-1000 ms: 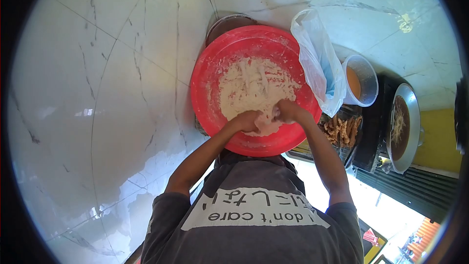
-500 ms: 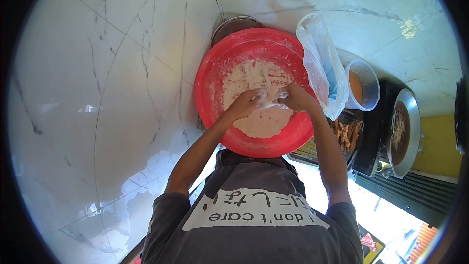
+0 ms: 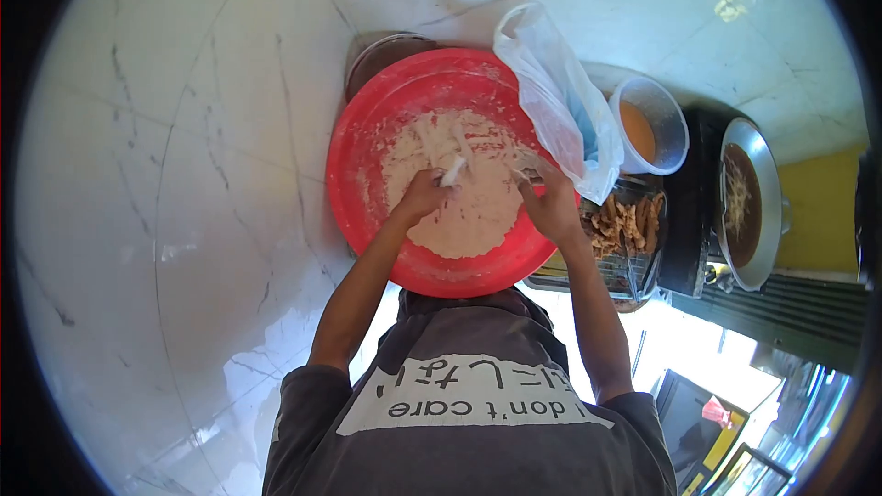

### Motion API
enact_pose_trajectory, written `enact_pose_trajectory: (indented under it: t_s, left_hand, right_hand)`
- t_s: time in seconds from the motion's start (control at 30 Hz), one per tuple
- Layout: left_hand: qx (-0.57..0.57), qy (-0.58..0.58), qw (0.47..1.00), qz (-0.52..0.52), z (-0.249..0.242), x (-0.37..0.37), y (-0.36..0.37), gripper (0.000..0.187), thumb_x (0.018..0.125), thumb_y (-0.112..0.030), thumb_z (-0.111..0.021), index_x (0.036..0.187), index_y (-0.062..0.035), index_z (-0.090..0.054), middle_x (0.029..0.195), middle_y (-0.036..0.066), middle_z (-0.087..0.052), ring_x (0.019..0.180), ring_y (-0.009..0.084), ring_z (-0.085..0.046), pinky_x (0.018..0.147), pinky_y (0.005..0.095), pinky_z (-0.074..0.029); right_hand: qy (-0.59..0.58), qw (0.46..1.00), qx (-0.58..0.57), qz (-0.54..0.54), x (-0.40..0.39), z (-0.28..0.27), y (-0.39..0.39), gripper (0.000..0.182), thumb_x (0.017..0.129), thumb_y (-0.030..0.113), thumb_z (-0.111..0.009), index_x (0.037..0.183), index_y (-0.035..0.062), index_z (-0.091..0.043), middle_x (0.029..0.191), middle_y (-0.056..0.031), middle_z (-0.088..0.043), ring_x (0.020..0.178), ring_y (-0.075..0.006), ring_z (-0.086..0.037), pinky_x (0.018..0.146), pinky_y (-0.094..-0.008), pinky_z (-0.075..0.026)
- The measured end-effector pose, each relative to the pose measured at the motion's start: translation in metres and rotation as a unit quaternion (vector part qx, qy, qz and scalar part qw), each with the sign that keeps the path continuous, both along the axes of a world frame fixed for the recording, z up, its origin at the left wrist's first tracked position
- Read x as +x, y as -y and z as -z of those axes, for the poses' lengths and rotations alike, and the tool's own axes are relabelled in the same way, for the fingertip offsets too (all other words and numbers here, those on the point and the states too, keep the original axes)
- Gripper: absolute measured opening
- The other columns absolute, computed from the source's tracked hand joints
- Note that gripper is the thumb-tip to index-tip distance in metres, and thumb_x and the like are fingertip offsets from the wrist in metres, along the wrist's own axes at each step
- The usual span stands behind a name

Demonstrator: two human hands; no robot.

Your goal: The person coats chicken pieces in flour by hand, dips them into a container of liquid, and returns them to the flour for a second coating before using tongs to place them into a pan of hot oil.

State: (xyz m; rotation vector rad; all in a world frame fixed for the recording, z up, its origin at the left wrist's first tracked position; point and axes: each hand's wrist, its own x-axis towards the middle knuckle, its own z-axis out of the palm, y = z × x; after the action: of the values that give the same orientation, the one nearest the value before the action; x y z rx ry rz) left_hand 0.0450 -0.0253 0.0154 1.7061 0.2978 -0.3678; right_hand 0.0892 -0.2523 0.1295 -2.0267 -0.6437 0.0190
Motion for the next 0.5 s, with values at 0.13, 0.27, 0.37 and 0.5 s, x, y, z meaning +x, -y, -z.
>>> enact_pose_trajectory:
  t_s: [0.13, 0.27, 0.37, 0.5]
  left_hand:
    - [-0.167, -0.047, 0.983, -0.057, -0.002, 0.005, 0.000, 0.019, 0.085, -0.013, -0.055, 0.101, -0.0017, -0.054, 0.087, 0.004, -0.059, 0.078, 0.0121, -0.057, 0.068, 0.0277, -0.048]
    - [-0.230, -0.065, 0.963, -0.126, -0.005, 0.006, 0.003, 0.019, 0.090, -0.017, -0.051, 0.102, -0.0018, -0.054, 0.089, 0.005, -0.059, 0.077, 0.0121, -0.057, 0.068, 0.0286, -0.050]
    - [-0.198, -0.056, 0.973, -0.100, -0.007, 0.003, 0.006, 0.021, 0.091, -0.019, -0.051, 0.102, -0.0012, -0.054, 0.090, 0.005, -0.059, 0.079, 0.0125, -0.058, 0.069, 0.0283, -0.050]
    - [-0.205, -0.034, 0.958, -0.199, -0.016, 0.007, 0.001, 0.021, 0.090, -0.019, -0.051, 0.101, -0.0003, -0.054, 0.087, 0.005, -0.059, 0.075, 0.0135, -0.059, 0.066, 0.0277, -0.050]
  right_hand:
    - [0.159, 0.973, 0.034, 0.164, -0.027, -0.019, 0.044, 0.026, 0.078, 0.000, -0.058, 0.104, -0.0042, -0.057, 0.097, -0.0185, -0.061, 0.088, -0.0285, -0.061, 0.078, -0.0344, -0.047]
    - [0.054, 0.934, 0.042, 0.350, -0.042, -0.012, 0.114, 0.040, 0.077, 0.005, -0.062, 0.114, -0.0033, -0.051, 0.106, -0.0202, -0.057, 0.098, -0.0305, -0.058, 0.085, -0.0358, -0.045]
    - [-0.029, 0.891, -0.167, 0.421, -0.046, 0.022, 0.172, 0.071, 0.072, 0.015, -0.069, 0.132, 0.0007, -0.034, 0.126, -0.0232, -0.043, 0.116, -0.0335, -0.044, 0.096, -0.0422, -0.036]
    - [-0.095, 0.853, -0.348, 0.378, -0.073, 0.078, 0.238, 0.115, 0.058, 0.022, -0.081, 0.142, 0.0114, -0.004, 0.135, -0.0238, -0.027, 0.126, -0.0379, -0.026, 0.104, -0.0511, -0.019]
